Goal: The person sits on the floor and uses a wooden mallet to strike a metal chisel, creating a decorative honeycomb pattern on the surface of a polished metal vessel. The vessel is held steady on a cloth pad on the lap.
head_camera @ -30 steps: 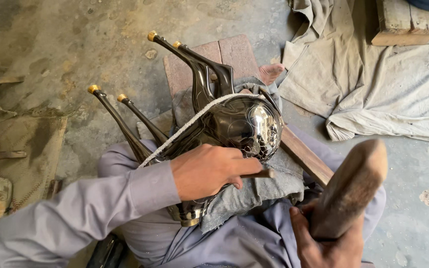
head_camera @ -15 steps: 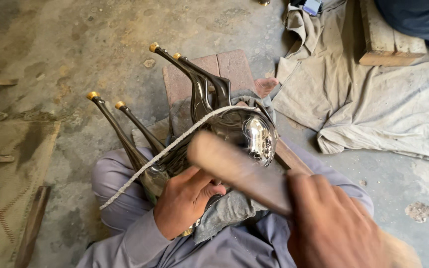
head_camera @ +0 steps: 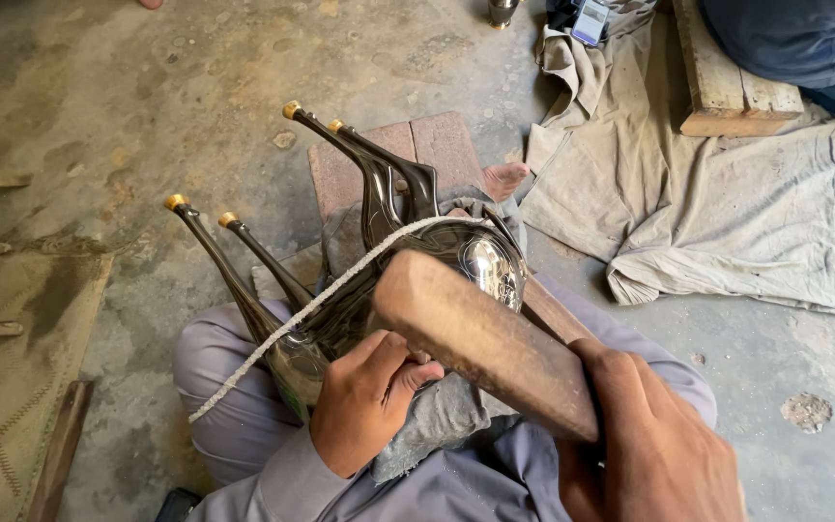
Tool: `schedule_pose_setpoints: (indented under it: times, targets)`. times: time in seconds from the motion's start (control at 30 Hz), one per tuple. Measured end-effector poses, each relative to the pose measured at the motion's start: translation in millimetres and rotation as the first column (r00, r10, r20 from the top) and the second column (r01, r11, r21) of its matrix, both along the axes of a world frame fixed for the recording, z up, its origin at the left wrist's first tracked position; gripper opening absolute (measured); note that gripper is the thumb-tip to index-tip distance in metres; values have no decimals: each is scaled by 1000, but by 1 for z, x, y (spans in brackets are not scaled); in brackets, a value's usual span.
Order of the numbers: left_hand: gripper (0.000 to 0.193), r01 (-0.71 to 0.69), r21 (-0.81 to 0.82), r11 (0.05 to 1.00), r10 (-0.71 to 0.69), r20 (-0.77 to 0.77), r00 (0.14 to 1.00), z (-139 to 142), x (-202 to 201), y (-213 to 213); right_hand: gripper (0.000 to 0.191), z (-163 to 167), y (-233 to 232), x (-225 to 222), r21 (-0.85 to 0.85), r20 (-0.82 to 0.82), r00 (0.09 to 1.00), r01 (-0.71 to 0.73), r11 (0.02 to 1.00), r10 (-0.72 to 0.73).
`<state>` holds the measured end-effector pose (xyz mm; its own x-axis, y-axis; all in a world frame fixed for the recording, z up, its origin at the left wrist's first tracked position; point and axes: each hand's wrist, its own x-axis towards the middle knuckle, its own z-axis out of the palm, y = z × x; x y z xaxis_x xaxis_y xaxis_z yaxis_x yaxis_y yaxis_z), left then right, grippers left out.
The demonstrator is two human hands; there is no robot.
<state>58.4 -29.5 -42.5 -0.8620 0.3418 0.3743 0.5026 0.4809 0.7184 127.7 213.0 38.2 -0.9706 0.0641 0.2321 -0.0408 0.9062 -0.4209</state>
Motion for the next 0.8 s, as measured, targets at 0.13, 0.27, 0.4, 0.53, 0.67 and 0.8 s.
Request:
schedule_pose_setpoints:
  times: [0.13, 0.27, 0.4, 0.53, 0.67, 0.8]
  targets:
    - [33, 4, -106, 994, -10, -62, 998, -4, 1, 4, 65, -8, 2, 1, -28, -33, 998, 53, 998, -54]
    - [27, 8, -37, 999, -13, -152, 988, -10, 7, 4, 65, -5, 1, -2, 67, -64, 997, 42, 997, -38]
    - [30, -34, -59, 998, 25, -146, 989, -16, 9, 5, 55, -1, 2, -4, -160, -142, 989, 6, 987, -29]
    - [37, 5, -125, 992, -34, -235, 971, -16, 6, 4, 56, -3, 7, -1, 37, -35, 999, -26, 999, 27]
    - [36, 131, -111, 985, -143, -102, 985, -10, -2, 5, 64, -7, 14, 7, 155, -65, 997, 44, 987, -34]
    - [30, 211, -135, 968, -218, -33, 975, 4, -12, 8, 61, -14, 19, 11, -28, 107, 983, 153, 988, -149]
